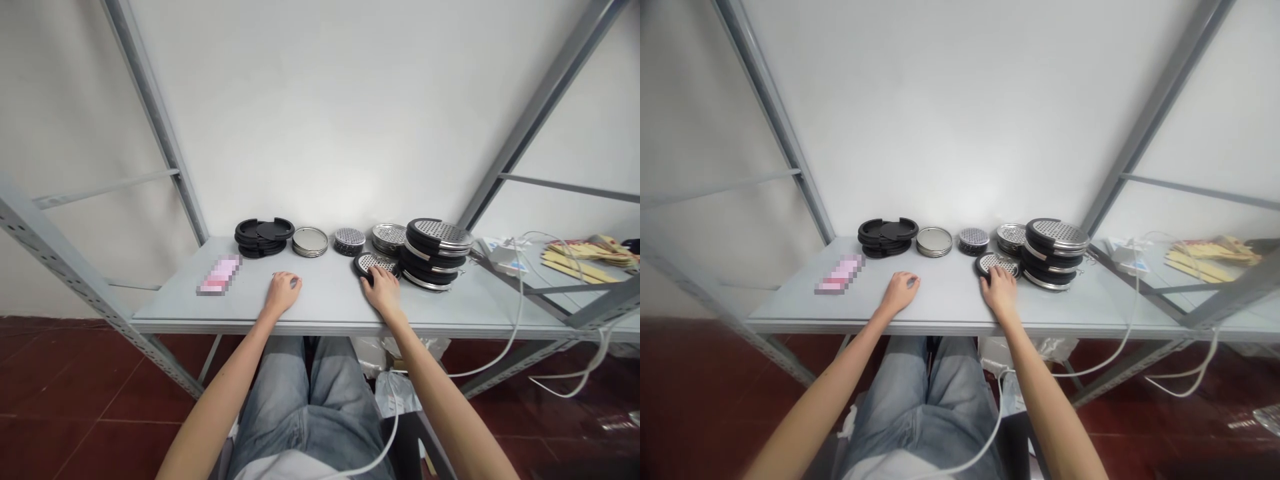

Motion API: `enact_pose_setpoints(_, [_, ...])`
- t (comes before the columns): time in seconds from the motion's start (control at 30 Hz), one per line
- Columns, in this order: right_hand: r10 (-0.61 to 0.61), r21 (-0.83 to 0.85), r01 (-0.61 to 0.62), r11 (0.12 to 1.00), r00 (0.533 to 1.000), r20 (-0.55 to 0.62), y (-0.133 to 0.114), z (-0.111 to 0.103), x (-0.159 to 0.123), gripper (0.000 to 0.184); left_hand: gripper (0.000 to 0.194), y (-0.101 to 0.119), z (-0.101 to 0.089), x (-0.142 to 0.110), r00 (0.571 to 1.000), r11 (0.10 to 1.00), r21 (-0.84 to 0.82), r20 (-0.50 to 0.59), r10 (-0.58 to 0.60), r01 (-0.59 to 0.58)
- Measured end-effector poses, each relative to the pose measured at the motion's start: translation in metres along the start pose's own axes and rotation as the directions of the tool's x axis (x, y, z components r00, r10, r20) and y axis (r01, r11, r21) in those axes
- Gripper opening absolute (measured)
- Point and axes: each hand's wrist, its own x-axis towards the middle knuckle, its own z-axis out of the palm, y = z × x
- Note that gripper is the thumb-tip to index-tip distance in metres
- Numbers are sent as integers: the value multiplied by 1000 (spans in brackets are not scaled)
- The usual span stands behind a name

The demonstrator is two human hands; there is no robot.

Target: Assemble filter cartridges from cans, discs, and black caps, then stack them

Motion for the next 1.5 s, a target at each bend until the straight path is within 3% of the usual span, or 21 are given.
enact_pose_setpoints(1.17, [25,-37,-26,999,999,-34,-9,-11,-4,32,21,3,-2,-2,999,997,72,36,24,-27])
enact_pose_setpoints(1.27, [31,-40,-32,999,999,-15,-8,-9,-4,36,21,4,-3,-2,999,997,71,38,23,-25])
enact_pose_setpoints(1.4, [69,-77,-68,995,998,11,-4,-4,-2,54,20,4,-3,-2,999,997,77,38,27,-30])
enact_pose_setpoints(1.5, [28,-83,-26,996,999,31,-5,-5,-2,54,20,4,-3,-3,999,997,72,34,28,-30])
